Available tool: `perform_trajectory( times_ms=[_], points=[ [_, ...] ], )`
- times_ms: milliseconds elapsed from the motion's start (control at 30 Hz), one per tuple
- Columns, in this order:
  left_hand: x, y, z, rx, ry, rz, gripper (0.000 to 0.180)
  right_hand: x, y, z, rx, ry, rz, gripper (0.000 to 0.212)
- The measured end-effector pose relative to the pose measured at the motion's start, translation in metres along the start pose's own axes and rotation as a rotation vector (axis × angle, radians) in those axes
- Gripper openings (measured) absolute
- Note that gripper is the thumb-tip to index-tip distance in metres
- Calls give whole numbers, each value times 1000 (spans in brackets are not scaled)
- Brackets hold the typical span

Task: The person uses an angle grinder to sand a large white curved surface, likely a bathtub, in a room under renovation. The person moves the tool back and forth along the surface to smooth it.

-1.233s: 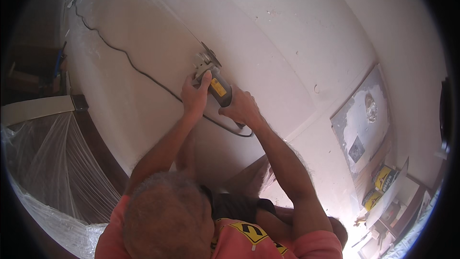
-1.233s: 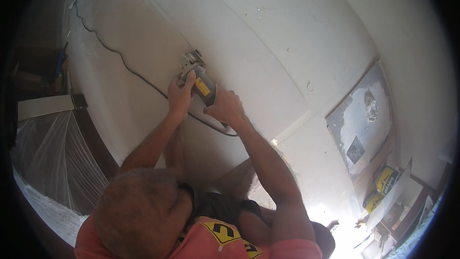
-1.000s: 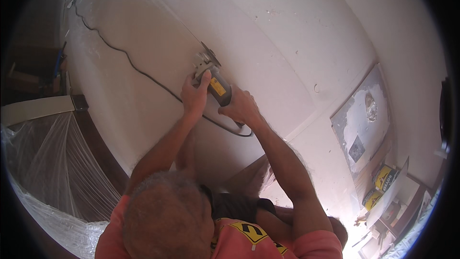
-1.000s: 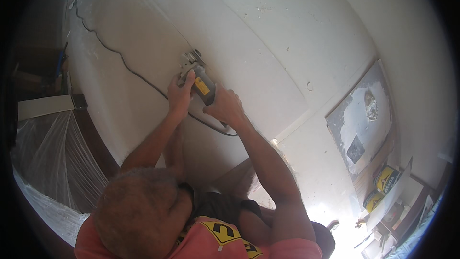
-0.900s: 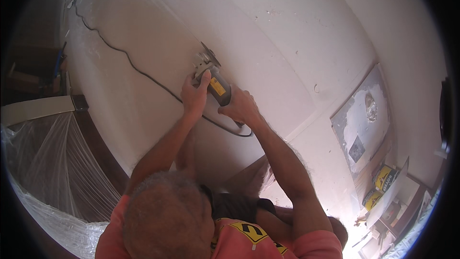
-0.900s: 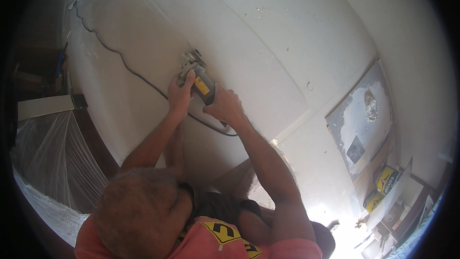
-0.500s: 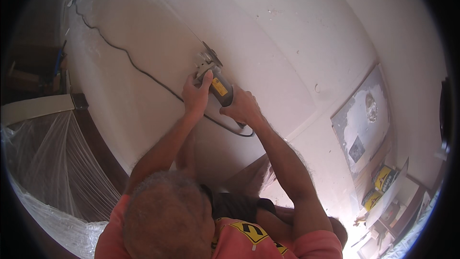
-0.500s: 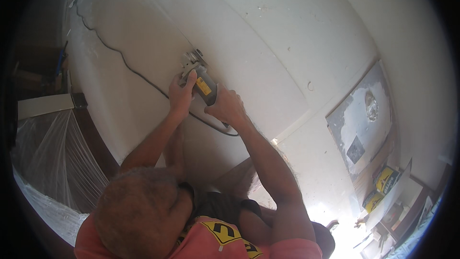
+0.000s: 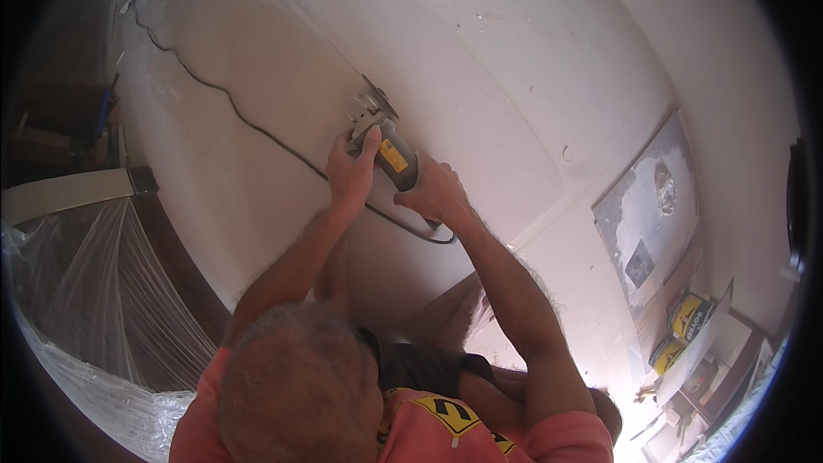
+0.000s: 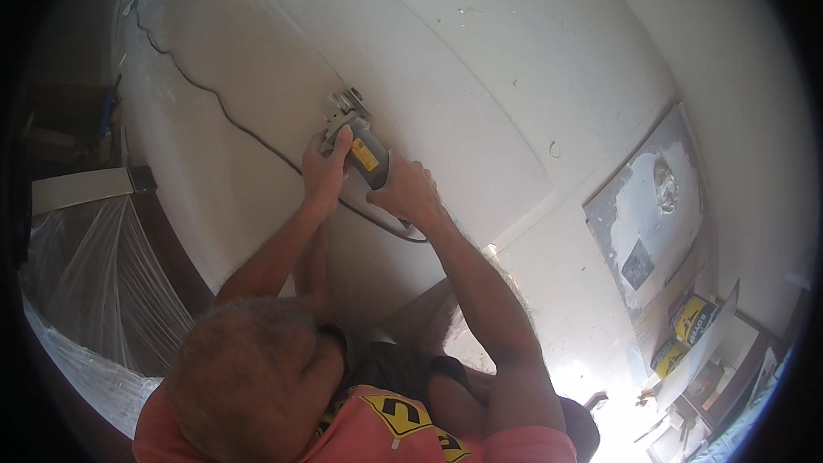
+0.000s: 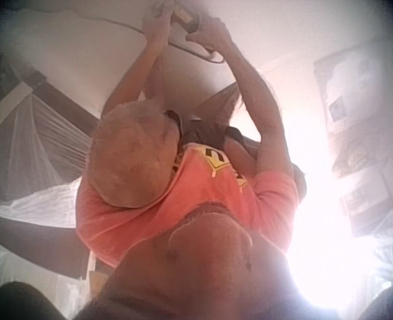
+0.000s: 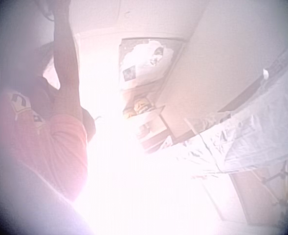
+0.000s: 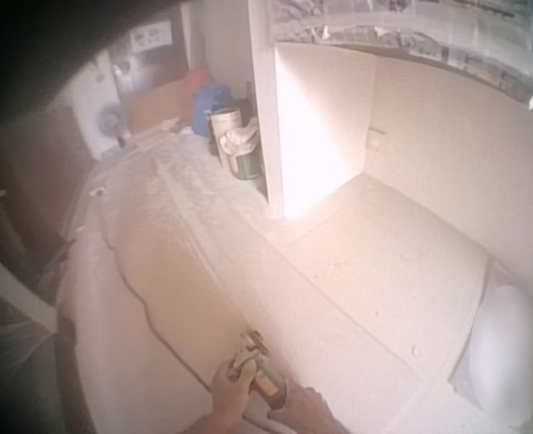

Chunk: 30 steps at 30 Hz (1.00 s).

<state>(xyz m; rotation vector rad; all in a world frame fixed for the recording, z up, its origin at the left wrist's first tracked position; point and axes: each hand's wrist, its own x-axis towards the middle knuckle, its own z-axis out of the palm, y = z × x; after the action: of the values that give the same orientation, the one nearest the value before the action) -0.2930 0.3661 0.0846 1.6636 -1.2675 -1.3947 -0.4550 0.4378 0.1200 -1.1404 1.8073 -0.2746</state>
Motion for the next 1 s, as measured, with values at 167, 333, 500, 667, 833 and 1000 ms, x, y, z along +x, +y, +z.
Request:
perform_trajectory(
  times_ms=[167, 333, 500, 667, 833, 1000],
  points=[
    [-5, 7, 2, -6, -12, -10, 76, -2, 3, 0, 4, 13, -5, 79],
    [2, -3, -3, -1, -16, -3, 73, -2, 3, 5, 9, 42, -61, 70],
    [-3, 10, -4, -25, 6, 94, 72, -2, -2, 3, 37, 82, -96, 67],
    [-10, 47, -25, -83, 77, 135, 71, -2, -30, -2, 59, 131, -193, 71],
    [-13, 58, -42, -104, 144, 99, 73, 10, -45, 13, 141, 108, -293, 70],
    [5, 51, -66, -193, 110, 72, 66, 29, -73, 15, 279, 2, -386, 69]
  ],
)
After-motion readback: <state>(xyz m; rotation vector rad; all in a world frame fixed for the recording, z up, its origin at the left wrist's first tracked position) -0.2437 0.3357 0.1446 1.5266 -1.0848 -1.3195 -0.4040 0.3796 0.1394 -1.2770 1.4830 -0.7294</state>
